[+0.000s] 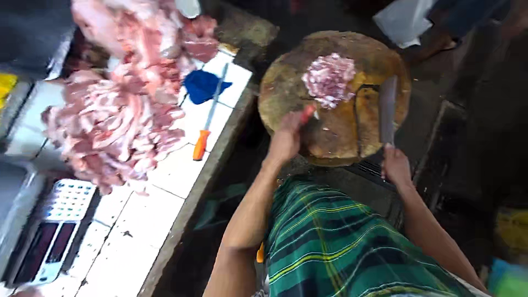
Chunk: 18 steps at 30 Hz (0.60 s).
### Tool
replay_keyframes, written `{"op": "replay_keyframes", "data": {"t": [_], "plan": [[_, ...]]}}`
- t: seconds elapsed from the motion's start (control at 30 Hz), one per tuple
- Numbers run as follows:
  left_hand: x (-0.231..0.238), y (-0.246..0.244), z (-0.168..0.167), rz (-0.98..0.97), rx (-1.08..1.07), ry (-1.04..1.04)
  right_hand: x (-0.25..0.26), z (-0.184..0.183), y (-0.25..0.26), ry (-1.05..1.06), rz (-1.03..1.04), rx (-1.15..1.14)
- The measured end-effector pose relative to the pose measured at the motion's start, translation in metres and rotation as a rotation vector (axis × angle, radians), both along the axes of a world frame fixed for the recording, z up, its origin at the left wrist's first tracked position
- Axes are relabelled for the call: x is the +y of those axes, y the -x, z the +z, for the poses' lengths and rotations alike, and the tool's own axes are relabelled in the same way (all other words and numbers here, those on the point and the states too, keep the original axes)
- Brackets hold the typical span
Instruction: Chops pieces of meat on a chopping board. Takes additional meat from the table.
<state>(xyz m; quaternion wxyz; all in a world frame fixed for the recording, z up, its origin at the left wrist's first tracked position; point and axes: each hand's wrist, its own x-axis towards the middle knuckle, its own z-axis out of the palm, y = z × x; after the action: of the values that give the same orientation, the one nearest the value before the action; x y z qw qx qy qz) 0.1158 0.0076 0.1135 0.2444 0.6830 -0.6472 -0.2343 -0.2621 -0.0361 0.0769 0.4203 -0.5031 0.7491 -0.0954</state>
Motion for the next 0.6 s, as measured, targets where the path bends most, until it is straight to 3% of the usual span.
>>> {"op": "replay_keyframes", "data": {"t": [0.07,0.13,0.2,0.27,0.43,0.5,0.6], "plan": [[-0.011,0.051,-0.070,-0.243,-0.074,-0.123,-0.002,-0.009,0.013,-0.007,0.015,-0.011],[-0.009,0.061,-0.096,-0.106,-0.013,-0.083,-0.005,-0.014,0.020,0.004,0.016,-0.039],[-0.017,0.053,-0.094,0.196,0.037,-0.083,-0.007,-0.015,0.025,0.012,0.005,-0.065],[-0.032,0.053,-0.094,0.345,-0.004,-0.146,-0.005,-0.014,0.028,0.004,0.006,-0.078],[-0.080,0.082,-0.089,0.103,-0.218,-0.236,0.010,0.002,0.044,-0.008,0.063,-0.123],[-0.084,0.092,-0.064,0.126,-0.094,-0.361,0.027,0.011,0.052,-0.029,0.124,-0.123],[-0.079,0.106,-0.024,0.198,0.277,-0.434,0.048,0.004,0.060,-0.076,0.224,-0.166]]}}
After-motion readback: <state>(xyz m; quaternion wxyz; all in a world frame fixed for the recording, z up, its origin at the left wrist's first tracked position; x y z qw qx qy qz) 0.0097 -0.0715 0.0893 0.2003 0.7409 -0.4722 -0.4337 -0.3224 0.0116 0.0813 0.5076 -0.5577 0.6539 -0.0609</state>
